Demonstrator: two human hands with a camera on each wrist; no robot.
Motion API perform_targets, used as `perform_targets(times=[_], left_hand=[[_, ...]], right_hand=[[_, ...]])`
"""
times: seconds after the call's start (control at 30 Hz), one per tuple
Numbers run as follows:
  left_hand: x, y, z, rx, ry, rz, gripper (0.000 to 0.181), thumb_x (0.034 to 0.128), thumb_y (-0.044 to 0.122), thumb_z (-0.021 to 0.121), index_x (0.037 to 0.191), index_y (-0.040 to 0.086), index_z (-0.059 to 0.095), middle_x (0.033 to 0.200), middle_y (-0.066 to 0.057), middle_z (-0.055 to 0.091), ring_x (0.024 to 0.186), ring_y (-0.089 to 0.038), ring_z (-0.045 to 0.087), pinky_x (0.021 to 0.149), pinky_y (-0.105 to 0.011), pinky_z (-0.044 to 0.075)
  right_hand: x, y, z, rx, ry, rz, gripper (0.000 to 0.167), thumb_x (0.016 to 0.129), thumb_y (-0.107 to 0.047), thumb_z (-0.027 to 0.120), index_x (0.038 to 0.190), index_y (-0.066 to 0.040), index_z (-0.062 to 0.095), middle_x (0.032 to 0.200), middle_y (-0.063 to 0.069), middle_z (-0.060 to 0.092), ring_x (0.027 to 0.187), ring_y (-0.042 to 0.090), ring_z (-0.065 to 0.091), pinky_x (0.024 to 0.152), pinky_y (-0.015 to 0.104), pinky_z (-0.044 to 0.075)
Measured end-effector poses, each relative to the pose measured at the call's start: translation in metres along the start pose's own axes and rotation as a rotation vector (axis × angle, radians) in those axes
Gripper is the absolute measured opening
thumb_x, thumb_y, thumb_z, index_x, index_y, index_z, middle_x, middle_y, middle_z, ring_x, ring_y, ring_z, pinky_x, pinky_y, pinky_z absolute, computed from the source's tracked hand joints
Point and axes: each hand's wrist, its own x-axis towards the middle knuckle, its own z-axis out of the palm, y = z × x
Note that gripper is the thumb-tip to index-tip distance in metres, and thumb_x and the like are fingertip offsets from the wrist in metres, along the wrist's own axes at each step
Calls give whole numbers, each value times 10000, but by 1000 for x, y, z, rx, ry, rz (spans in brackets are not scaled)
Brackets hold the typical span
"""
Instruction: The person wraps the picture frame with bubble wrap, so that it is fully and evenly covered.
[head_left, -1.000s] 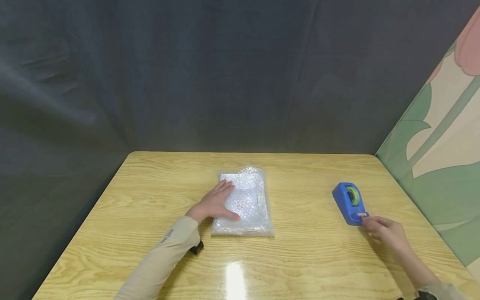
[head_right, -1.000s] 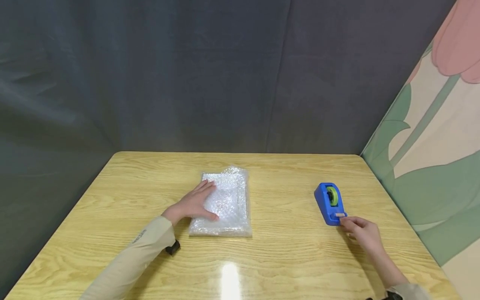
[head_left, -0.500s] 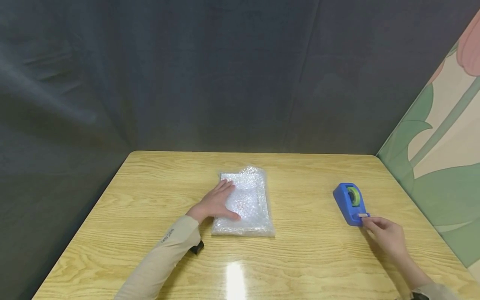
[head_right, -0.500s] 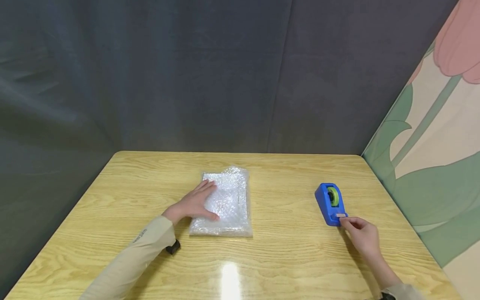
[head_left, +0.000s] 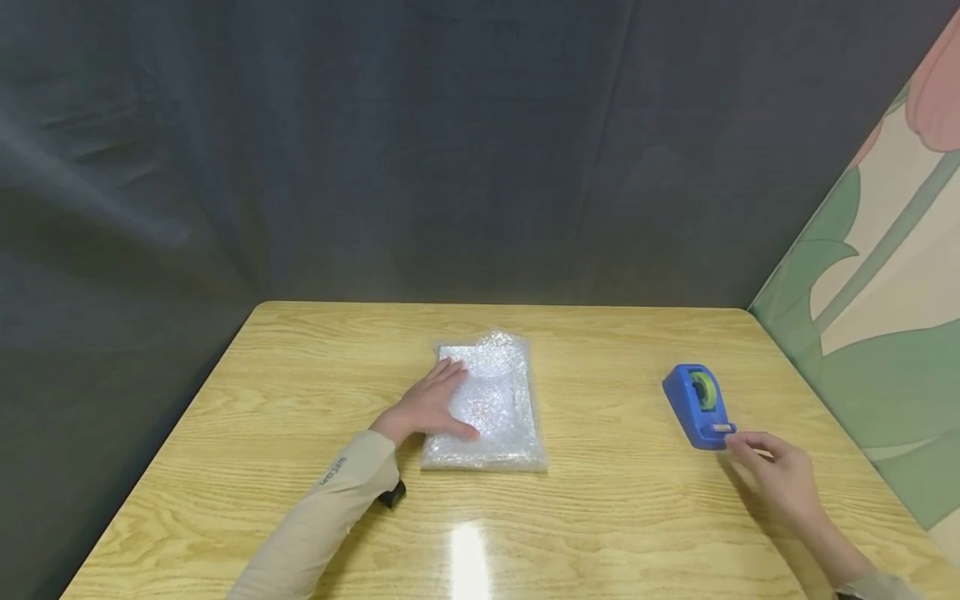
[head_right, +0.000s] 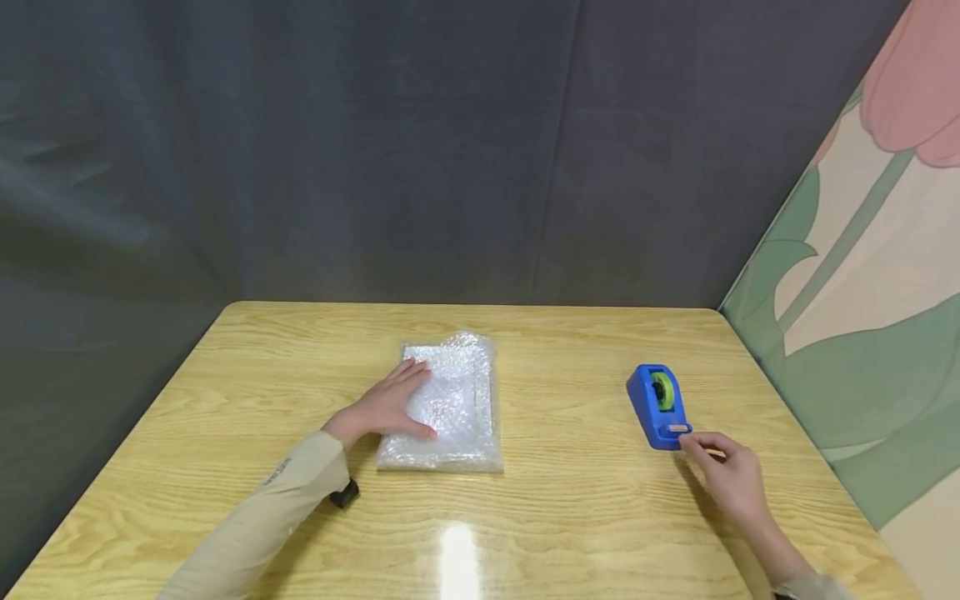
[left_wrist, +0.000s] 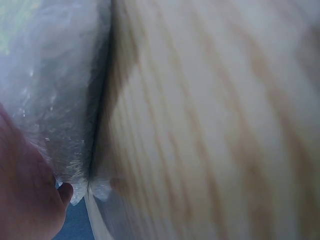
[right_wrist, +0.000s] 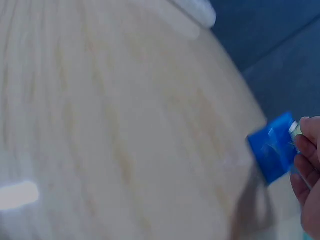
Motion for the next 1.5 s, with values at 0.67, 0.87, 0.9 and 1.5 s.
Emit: perform_targets(times=[0.67, 0.87, 0.9, 1.5], left_hand=[[4, -3, 3, 6, -5, -4, 1124, 599, 634, 703, 1446, 92, 201, 1520, -32, 70, 1387, -208, -20, 1112, -386, 73], [3, 0, 3, 13, -9, -6, 1122, 602, 635, 700, 1449, 99, 194, 1521, -28, 55, 1386, -209, -29, 1114, -382, 63], [3, 0, 4, 13, -10, -6, 1124, 602, 636, 699, 1449, 99, 192, 1521, -29, 53, 1386, -208, -30, 1114, -383, 63], [4, 2, 5, 38, -5, -6, 1122, 606, 654, 684, 1446, 88, 201, 1522, -33, 62, 1387, -220, -12, 1115, -382, 68]], right_hand=[[43, -126, 43, 110, -121, -409, 93, 839, -89, 640, 904, -57, 699, 932, -25, 650, 877, -66, 510, 742, 118, 432], [51, -147, 73, 195, -130, -431, 85, 838, -62, 634, 891, -70, 701, 921, 70, 661, 876, -47, 529, 753, 180, 431], [52, -150, 80, 214, -133, -429, 83, 837, -61, 636, 888, -65, 701, 920, 80, 663, 875, -40, 531, 755, 178, 428], [41, -211, 190, 525, -269, -218, 122, 786, 56, 636, 893, 112, 652, 858, 224, 655, 713, 66, 569, 665, 182, 485]])
